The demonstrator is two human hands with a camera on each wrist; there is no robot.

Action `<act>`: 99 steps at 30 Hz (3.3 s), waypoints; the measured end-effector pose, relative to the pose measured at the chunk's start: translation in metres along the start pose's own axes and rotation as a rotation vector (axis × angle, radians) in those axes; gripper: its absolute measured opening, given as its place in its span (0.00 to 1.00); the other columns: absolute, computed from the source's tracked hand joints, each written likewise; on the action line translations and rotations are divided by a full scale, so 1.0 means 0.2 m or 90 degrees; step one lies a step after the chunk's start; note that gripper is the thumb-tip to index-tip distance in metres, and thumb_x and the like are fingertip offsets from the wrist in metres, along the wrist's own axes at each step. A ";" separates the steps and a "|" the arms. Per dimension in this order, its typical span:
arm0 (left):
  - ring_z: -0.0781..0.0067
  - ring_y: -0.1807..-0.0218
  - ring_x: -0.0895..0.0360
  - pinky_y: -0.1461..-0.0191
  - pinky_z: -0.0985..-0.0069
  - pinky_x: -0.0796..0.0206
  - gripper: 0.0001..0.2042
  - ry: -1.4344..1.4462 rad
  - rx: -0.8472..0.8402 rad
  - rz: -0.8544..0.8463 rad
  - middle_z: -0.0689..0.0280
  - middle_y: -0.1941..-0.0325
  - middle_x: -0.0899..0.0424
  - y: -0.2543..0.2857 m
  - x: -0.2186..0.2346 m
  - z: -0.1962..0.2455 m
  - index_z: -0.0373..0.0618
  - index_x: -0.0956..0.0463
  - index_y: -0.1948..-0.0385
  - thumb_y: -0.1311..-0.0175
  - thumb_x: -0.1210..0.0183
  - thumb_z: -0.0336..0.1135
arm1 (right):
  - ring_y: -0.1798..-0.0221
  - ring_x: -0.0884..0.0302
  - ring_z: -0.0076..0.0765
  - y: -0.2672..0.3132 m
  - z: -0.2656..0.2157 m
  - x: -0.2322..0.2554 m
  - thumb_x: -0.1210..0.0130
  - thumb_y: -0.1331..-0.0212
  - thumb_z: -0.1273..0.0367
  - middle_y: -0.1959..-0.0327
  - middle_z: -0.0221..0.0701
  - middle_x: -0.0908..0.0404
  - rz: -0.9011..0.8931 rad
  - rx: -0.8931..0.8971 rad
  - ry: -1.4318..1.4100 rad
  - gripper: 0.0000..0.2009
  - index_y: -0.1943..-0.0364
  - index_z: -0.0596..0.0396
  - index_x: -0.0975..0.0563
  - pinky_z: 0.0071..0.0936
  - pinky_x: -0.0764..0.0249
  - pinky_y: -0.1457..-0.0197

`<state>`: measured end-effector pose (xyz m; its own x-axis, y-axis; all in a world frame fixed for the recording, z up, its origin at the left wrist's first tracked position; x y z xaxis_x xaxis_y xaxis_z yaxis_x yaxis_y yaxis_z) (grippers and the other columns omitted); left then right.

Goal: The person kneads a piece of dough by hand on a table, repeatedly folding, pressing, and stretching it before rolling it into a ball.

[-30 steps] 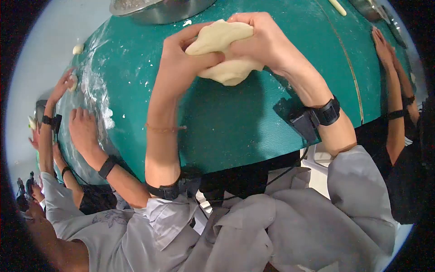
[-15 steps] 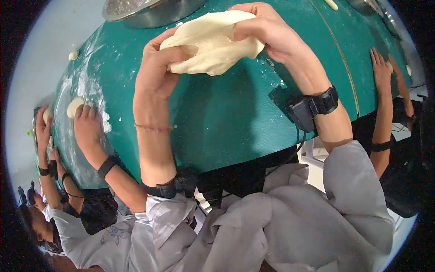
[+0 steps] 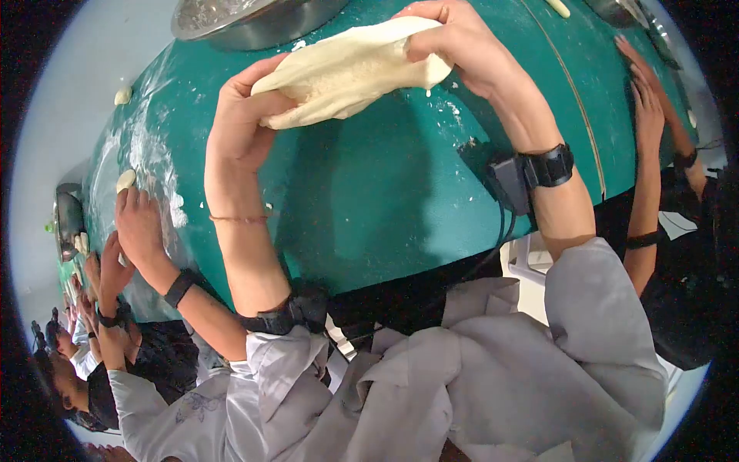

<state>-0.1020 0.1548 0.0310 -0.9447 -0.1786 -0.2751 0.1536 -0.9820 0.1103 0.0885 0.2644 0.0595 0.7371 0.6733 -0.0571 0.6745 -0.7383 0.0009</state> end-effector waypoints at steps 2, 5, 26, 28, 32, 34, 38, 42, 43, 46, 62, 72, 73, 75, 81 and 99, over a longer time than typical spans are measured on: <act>0.68 0.56 0.18 0.49 0.73 0.25 0.26 -0.014 0.009 0.012 0.60 0.56 0.16 0.01 0.01 -0.01 0.35 0.22 0.51 0.60 0.43 0.14 | 0.74 0.24 0.26 0.02 0.00 0.00 0.46 0.64 0.78 0.73 0.32 0.19 -0.003 -0.013 0.003 0.13 0.69 0.66 0.19 0.20 0.27 0.70; 0.69 0.55 0.18 0.49 0.73 0.26 0.26 -0.021 0.008 0.004 0.60 0.55 0.16 0.00 0.02 0.01 0.36 0.22 0.51 0.60 0.43 0.14 | 0.73 0.24 0.26 0.01 -0.01 0.04 0.47 0.64 0.77 0.73 0.33 0.19 -0.003 -0.015 0.008 0.14 0.68 0.66 0.19 0.20 0.27 0.70; 0.69 0.52 0.20 0.46 0.74 0.27 0.26 -0.037 -0.021 -0.014 0.59 0.53 0.17 0.06 0.14 0.10 0.34 0.23 0.50 0.58 0.44 0.14 | 0.73 0.19 0.33 -0.01 0.04 0.15 0.47 0.63 0.80 0.71 0.40 0.18 -0.032 -0.058 -0.109 0.14 0.67 0.69 0.20 0.25 0.19 0.69; 0.69 0.53 0.19 0.46 0.74 0.27 0.26 -0.020 -0.016 -0.016 0.59 0.53 0.17 0.08 0.15 0.10 0.33 0.23 0.50 0.58 0.45 0.14 | 0.73 0.18 0.33 -0.02 0.05 0.16 0.47 0.63 0.80 0.71 0.40 0.18 -0.020 -0.060 -0.114 0.14 0.67 0.69 0.20 0.25 0.19 0.68; 0.68 0.53 0.19 0.47 0.73 0.26 0.25 -0.001 -0.005 -0.022 0.57 0.53 0.18 0.08 0.17 0.09 0.32 0.23 0.50 0.57 0.45 0.13 | 0.73 0.18 0.34 -0.02 0.04 0.18 0.47 0.64 0.81 0.71 0.40 0.18 -0.024 -0.050 -0.125 0.14 0.67 0.69 0.20 0.25 0.19 0.68; 0.67 0.54 0.19 0.49 0.74 0.25 0.25 0.011 -0.006 -0.028 0.56 0.53 0.18 0.08 0.20 0.10 0.32 0.24 0.50 0.57 0.46 0.13 | 0.73 0.18 0.34 -0.02 0.04 0.19 0.47 0.64 0.81 0.71 0.40 0.18 -0.021 -0.045 -0.134 0.14 0.67 0.69 0.20 0.26 0.19 0.69; 0.66 0.55 0.18 0.51 0.73 0.23 0.25 0.006 0.005 0.001 0.55 0.53 0.18 0.10 0.23 0.10 0.31 0.24 0.50 0.58 0.46 0.13 | 0.72 0.19 0.34 -0.01 0.05 0.21 0.47 0.63 0.81 0.70 0.40 0.18 -0.019 -0.057 -0.139 0.14 0.66 0.69 0.21 0.25 0.19 0.67; 0.65 0.56 0.17 0.52 0.72 0.22 0.25 -0.002 0.014 0.007 0.54 0.54 0.17 0.10 0.26 0.08 0.30 0.23 0.51 0.58 0.46 0.13 | 0.65 0.19 0.30 0.00 0.06 0.28 0.45 0.60 0.75 0.66 0.36 0.18 -0.010 -0.035 -0.032 0.16 0.62 0.63 0.21 0.24 0.21 0.61; 0.65 0.56 0.17 0.52 0.72 0.22 0.24 0.001 0.017 0.004 0.54 0.55 0.17 0.10 0.27 0.08 0.30 0.23 0.51 0.58 0.46 0.13 | 0.63 0.19 0.29 -0.01 0.07 0.31 0.44 0.61 0.73 0.65 0.34 0.18 0.007 -0.016 0.017 0.17 0.62 0.61 0.20 0.23 0.21 0.59; 0.64 0.57 0.17 0.54 0.70 0.21 0.24 -0.016 0.010 0.030 0.54 0.55 0.17 0.10 0.29 0.10 0.30 0.23 0.52 0.58 0.45 0.13 | 0.60 0.18 0.32 -0.04 0.10 0.37 0.44 0.62 0.72 0.63 0.37 0.17 -0.002 -0.019 0.004 0.19 0.60 0.60 0.20 0.27 0.19 0.56; 0.65 0.54 0.19 0.50 0.70 0.24 0.24 -0.007 0.014 -0.002 0.54 0.54 0.17 0.11 0.22 0.08 0.32 0.24 0.50 0.56 0.45 0.14 | 0.64 0.20 0.31 0.02 0.03 0.49 0.44 0.59 0.73 0.65 0.33 0.19 0.122 -0.021 -0.027 0.19 0.57 0.60 0.21 0.28 0.22 0.62; 0.49 0.47 0.21 0.49 0.61 0.22 0.26 0.054 0.083 -0.092 0.50 0.37 0.30 0.05 -0.23 -0.07 0.46 0.48 0.30 0.29 0.55 0.28 | 0.53 0.23 0.31 0.05 -0.09 0.47 0.43 0.47 0.73 0.56 0.34 0.21 0.283 0.139 -0.128 0.17 0.52 0.60 0.25 0.29 0.25 0.50; 0.44 0.46 0.23 0.47 0.60 0.23 0.27 0.059 0.076 -0.092 0.49 0.36 0.32 0.05 -0.27 -0.09 0.47 0.52 0.29 0.27 0.56 0.33 | 0.57 0.21 0.30 0.09 -0.18 0.37 0.45 0.49 0.76 0.59 0.35 0.20 0.331 0.193 -0.104 0.15 0.55 0.62 0.25 0.27 0.23 0.54; 0.44 0.46 0.23 0.45 0.59 0.25 0.27 0.125 0.063 -0.087 0.49 0.36 0.32 0.03 -0.33 -0.12 0.46 0.53 0.29 0.26 0.56 0.35 | 0.56 0.22 0.28 0.14 -0.26 0.24 0.46 0.45 0.78 0.58 0.33 0.22 0.350 0.282 0.028 0.14 0.53 0.60 0.27 0.27 0.22 0.54; 0.55 0.31 0.38 0.32 0.55 0.39 0.40 0.384 -0.059 -0.264 0.58 0.30 0.40 0.02 -0.39 -0.03 0.47 0.54 0.28 0.34 0.55 0.63 | 0.43 0.30 0.28 0.11 -0.17 -0.24 0.37 0.51 0.75 0.48 0.29 0.27 -0.122 0.278 -0.252 0.22 0.49 0.55 0.28 0.30 0.33 0.38; 0.63 0.39 0.29 0.39 0.67 0.31 0.45 0.153 -0.151 -0.038 0.61 0.40 0.30 0.02 -0.35 0.02 0.48 0.50 0.30 0.51 0.32 0.29 | 0.50 0.23 0.31 0.14 -0.30 -0.16 0.37 0.63 0.78 0.54 0.33 0.21 -0.057 0.360 0.336 0.17 0.62 0.55 0.20 0.25 0.26 0.47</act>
<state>-0.0364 0.1630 0.0546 -0.8628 -0.1014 -0.4953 0.1893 -0.9732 -0.1304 0.0871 0.2241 0.1206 0.6984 0.5566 0.4499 0.7135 -0.4924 -0.4984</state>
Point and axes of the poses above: each hand's wrist, its own y-axis away from the middle knuckle, its own x-axis out of the back of the hand, z = x × y, the point moved 10 cm from there along -y, towards the middle knuckle
